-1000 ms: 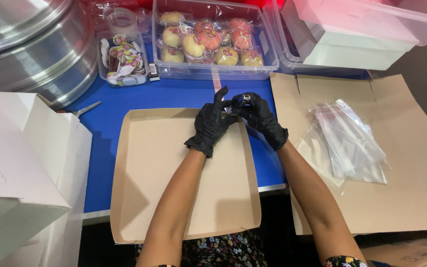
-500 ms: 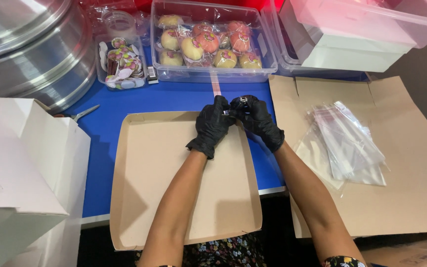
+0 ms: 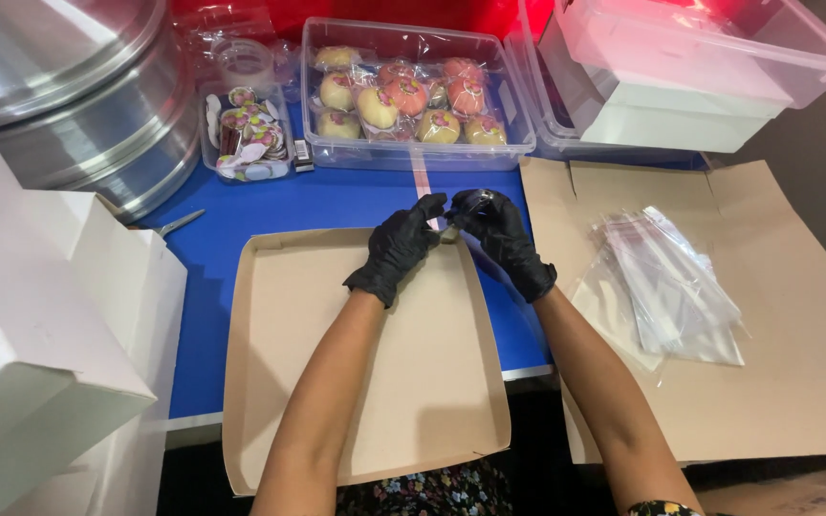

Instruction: The person is packaging individual pastries into plastic bags, sealing them with a handheld tool, and then placing them into a white cardboard box.

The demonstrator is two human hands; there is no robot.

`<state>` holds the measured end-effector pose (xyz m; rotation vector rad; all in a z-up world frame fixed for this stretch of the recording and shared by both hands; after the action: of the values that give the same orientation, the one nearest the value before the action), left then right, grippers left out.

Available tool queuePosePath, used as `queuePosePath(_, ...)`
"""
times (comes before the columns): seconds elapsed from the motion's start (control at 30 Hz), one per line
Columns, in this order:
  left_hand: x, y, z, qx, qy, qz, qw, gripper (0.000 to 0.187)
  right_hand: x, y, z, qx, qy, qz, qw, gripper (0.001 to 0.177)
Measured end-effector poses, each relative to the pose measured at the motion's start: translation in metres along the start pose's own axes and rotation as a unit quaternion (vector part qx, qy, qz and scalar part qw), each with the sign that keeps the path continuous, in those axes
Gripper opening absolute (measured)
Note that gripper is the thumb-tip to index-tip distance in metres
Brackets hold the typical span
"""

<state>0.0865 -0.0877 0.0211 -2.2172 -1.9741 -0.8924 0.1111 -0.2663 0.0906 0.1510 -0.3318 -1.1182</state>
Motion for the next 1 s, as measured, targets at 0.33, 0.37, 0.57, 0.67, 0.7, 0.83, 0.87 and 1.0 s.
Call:
queuePosePath(0.33,0.037,0.013,0.025,0.056,0.404,-0.188,0.893,0.044,0.06,0.014,-0.019,-0.109,0.076,-0.158,0.978,0.015)
queuePosePath(0.37,0.045,0.013,0.024,0.143,0.462,-0.255,0.837,0.074,0.062,0.013,-0.019,-0.16,-0.054,-0.109,0.98,0.018)
queuePosePath(0.57,0.076,0.009,0.019,0.214,0.4,0.02,0.891,0.077,0.024,-0.01,-0.015,-0.236,-0.445,-0.001,0.864,0.057)
queuePosePath(0.67,0.058,0.016,0.088,0.021,0.468,0.005,0.884,0.047,0.027,-0.003,-0.047,-0.162,-0.465,0.019,0.87,0.049)
queuePosePath(0.7,0.05,0.021,0.103,0.021,0.468,0.005,0.883,0.047,0.025,-0.004,-0.045,-0.162,-0.464,0.02,0.871,0.049)
queuePosePath(0.83,0.017,0.037,0.152,-0.058,0.405,0.005,0.912,0.03,0.022,0.0,-0.043,-0.075,-0.509,-0.012,0.857,0.049)
queuePosePath(0.87,0.011,0.04,0.163,-0.064,0.391,0.014,0.918,0.029,0.024,0.005,-0.046,-0.074,-0.499,-0.028,0.863,0.056)
queuePosePath(1.0,-0.006,0.047,0.138,0.139,0.277,0.002,0.951,0.043,0.011,0.004,-0.059,-0.01,-0.567,0.012,0.823,0.038)
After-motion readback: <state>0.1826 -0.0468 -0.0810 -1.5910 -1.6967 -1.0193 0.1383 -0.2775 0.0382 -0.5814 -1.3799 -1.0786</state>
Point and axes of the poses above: each hand's wrist, its own y-axis towards the middle knuckle, its own x-axis out of the back of the hand, z = x × y, the point moved 3 cm from there along y, towards the middle knuckle, and after that the axes turned 10 degrees about -x, right-handed, at the moved point
